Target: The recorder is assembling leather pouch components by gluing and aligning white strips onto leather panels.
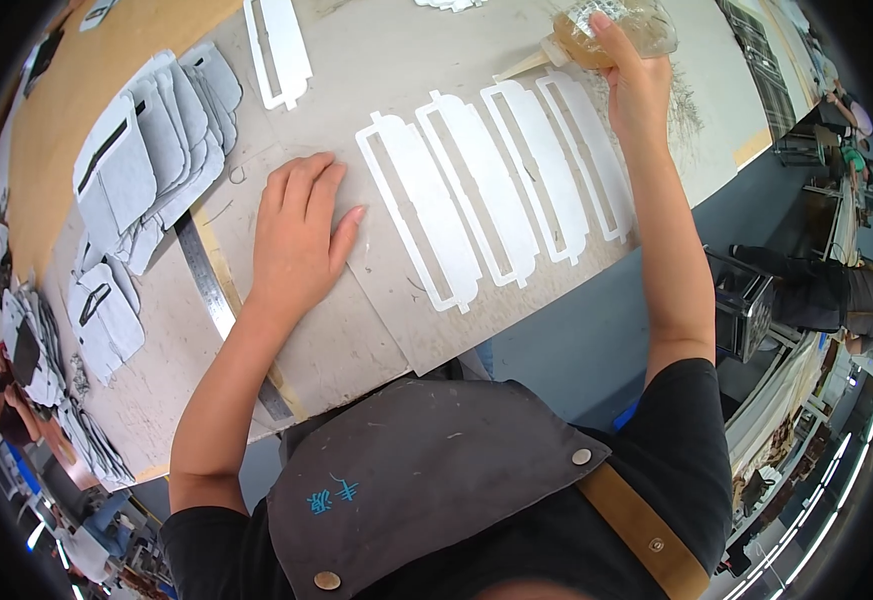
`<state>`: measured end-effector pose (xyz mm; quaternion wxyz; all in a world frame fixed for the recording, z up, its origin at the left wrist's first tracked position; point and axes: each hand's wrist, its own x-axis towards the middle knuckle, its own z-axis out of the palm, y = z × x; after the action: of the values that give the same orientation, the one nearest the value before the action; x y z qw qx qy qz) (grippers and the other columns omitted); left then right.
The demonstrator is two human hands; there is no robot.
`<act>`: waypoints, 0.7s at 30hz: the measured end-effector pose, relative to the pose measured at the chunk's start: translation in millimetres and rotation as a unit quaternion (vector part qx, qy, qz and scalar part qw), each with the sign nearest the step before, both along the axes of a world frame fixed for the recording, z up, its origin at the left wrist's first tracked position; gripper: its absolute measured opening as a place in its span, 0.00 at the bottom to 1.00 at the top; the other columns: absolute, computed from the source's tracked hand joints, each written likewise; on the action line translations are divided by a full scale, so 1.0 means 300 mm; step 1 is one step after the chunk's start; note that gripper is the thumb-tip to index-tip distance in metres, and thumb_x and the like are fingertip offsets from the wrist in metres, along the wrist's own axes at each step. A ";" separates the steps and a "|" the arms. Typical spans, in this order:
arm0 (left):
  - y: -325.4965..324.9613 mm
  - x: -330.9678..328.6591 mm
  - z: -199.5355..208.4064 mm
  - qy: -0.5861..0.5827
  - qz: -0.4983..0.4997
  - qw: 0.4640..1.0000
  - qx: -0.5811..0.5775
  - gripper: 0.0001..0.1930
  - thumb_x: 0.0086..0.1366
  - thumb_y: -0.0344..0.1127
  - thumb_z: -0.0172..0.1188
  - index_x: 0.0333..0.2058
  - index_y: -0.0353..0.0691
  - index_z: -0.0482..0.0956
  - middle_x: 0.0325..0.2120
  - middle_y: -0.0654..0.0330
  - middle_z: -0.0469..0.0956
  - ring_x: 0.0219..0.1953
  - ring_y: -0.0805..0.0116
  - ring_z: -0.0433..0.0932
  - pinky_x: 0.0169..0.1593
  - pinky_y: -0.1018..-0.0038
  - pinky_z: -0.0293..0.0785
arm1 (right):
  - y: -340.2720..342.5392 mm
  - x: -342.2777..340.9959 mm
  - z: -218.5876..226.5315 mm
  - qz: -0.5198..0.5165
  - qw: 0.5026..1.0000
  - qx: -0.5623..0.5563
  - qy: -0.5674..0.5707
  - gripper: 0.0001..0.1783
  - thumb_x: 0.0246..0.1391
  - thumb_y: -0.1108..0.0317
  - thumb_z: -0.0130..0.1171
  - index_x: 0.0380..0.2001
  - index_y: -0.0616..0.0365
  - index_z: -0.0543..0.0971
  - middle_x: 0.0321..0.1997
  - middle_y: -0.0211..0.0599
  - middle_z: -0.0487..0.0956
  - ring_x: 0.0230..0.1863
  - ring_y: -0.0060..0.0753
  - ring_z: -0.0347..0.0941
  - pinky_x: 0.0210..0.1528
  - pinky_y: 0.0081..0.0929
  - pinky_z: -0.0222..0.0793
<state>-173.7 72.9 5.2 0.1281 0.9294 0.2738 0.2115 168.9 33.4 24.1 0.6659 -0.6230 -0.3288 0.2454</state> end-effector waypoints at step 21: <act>0.008 -0.001 -0.014 -0.006 -0.004 1.000 0.014 0.20 0.56 0.33 0.61 0.46 0.31 0.72 0.48 0.51 0.70 0.49 0.50 0.68 0.54 0.62 0.66 | -0.295 -0.048 0.062 -0.004 0.999 -0.044 0.028 0.23 0.46 0.63 0.64 0.44 0.65 0.73 0.38 0.34 0.76 0.37 0.24 0.73 0.39 0.23 0.69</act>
<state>-174.0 75.2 1.0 0.1171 0.9310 0.2666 0.2203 154.7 -55.1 42.8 0.6481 -0.6458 -0.2959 0.2743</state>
